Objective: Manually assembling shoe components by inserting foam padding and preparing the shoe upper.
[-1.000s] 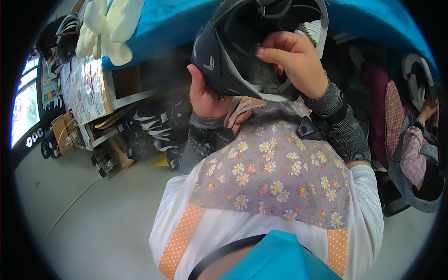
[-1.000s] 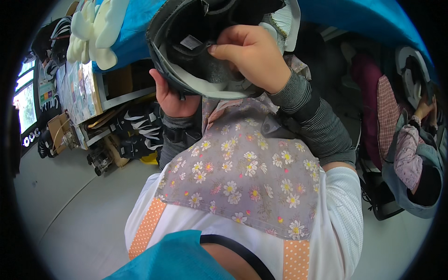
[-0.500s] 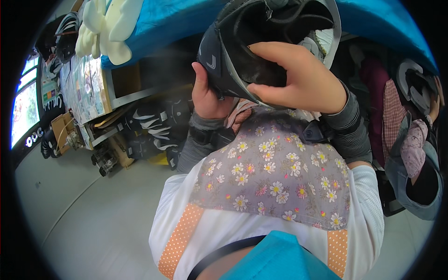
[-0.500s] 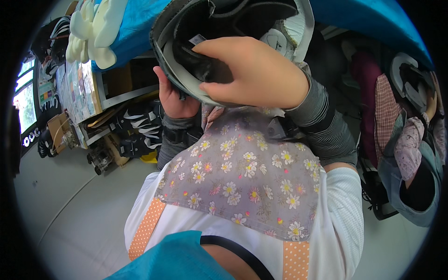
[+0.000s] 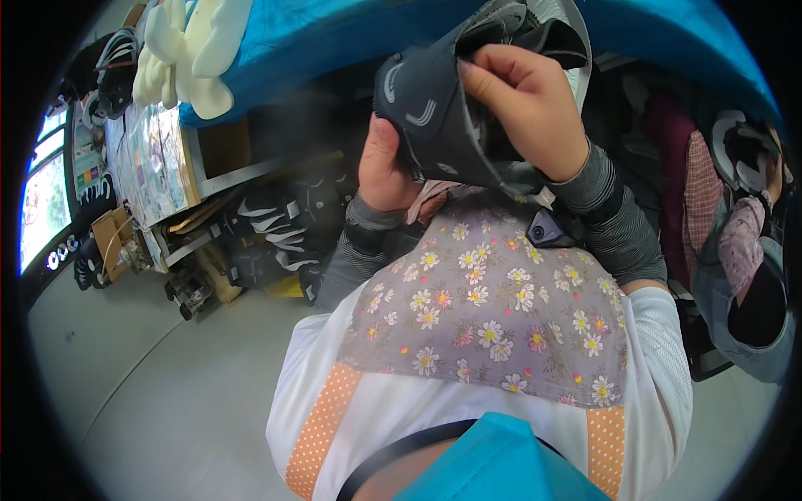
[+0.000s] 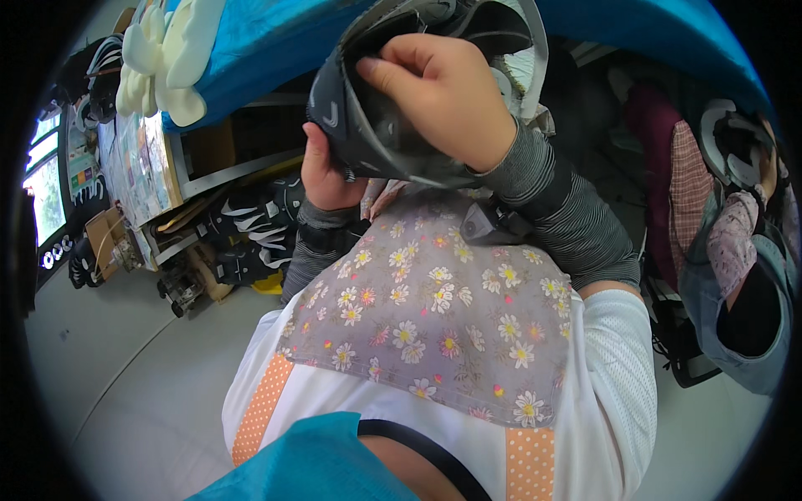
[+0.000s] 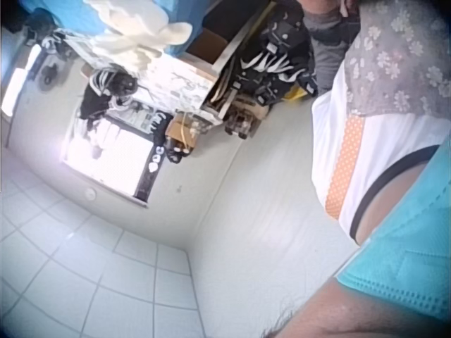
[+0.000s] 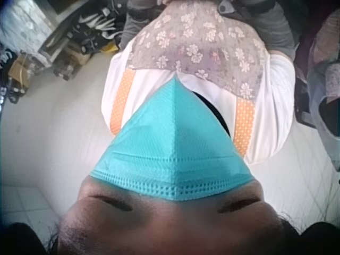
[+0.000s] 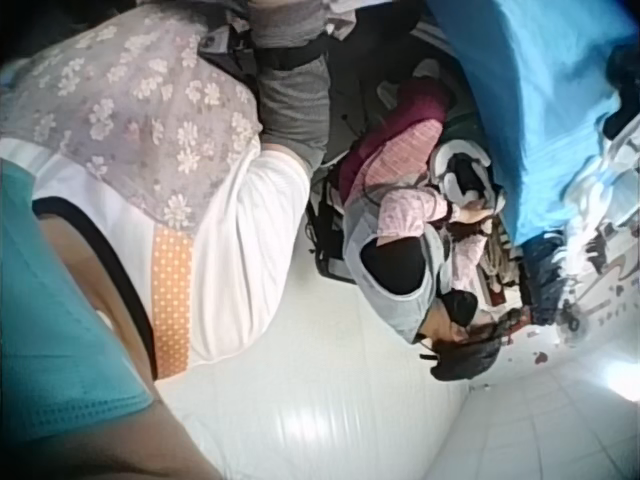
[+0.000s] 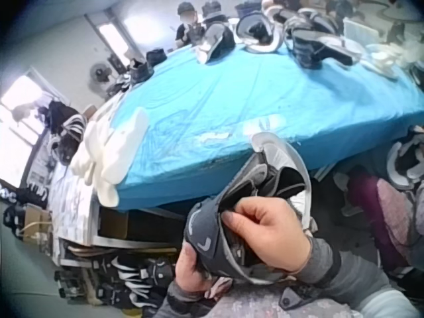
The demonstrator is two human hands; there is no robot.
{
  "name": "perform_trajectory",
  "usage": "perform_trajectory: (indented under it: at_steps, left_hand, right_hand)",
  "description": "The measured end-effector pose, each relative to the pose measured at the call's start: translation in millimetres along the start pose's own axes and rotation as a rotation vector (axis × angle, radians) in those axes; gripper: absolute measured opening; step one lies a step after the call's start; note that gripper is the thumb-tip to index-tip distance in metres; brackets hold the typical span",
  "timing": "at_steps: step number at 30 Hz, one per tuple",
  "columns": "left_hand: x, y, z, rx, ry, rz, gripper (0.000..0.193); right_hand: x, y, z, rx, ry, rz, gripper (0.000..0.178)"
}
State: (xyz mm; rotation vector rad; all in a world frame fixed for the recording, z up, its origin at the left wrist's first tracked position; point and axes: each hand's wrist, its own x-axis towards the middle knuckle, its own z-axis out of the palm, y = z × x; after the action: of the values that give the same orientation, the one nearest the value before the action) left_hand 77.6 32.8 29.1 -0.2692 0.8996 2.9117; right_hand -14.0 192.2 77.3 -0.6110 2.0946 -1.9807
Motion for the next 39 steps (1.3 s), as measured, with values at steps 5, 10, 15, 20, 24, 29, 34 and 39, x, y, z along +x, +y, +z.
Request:
perform_trajectory:
  at_steps: [5, 10, 15, 20, 24, 29, 34, 39]
  left_hand:
    - [0.4, -0.9, 0.2, 0.016, 0.005, -0.078, 0.064]
    - [-6.5, -2.1, -26.1, -0.508, -0.209, -0.080, 0.075]
    - [-21.5, -11.5, -45.4, -0.268, -0.079, -0.133, 0.064]
    - [-34.2, -15.3, -41.1, 0.168, 0.061, -0.264, 0.048]
    - [-26.4, 38.1, -63.8, 1.068, -0.094, -0.300, 0.029]
    - [-4.3, 40.0, 13.1, 1.186, -0.159, 0.328, 0.046]
    - [10.5, 10.2, 21.4, 1.299, -0.299, 0.470, 0.027]
    - [6.5, 3.4, -7.0, 1.087, -0.199, 0.365, 0.023]
  right_hand:
    - [2.1, 4.5, 0.4, 0.588, -0.073, 0.387, 0.023]
    - [-6.0, 2.2, -12.0, 0.339, -0.193, 0.128, 0.026]
    - [-24.6, -1.2, -19.9, -0.282, -0.366, -0.139, 0.032]
    - [-33.4, 18.4, -12.7, -0.286, -0.449, -0.147, 0.022]
    - [-47.0, 32.0, -13.0, -0.291, -0.485, -0.057, 0.019]
    - [-49.0, 28.5, -8.8, -0.115, -0.516, 0.149, 0.018]
    - [-50.9, 27.6, -2.6, -0.123, -0.537, 0.167, 0.019]
    - [-71.1, 47.0, -4.4, -0.110, -0.418, 0.378, 0.020]
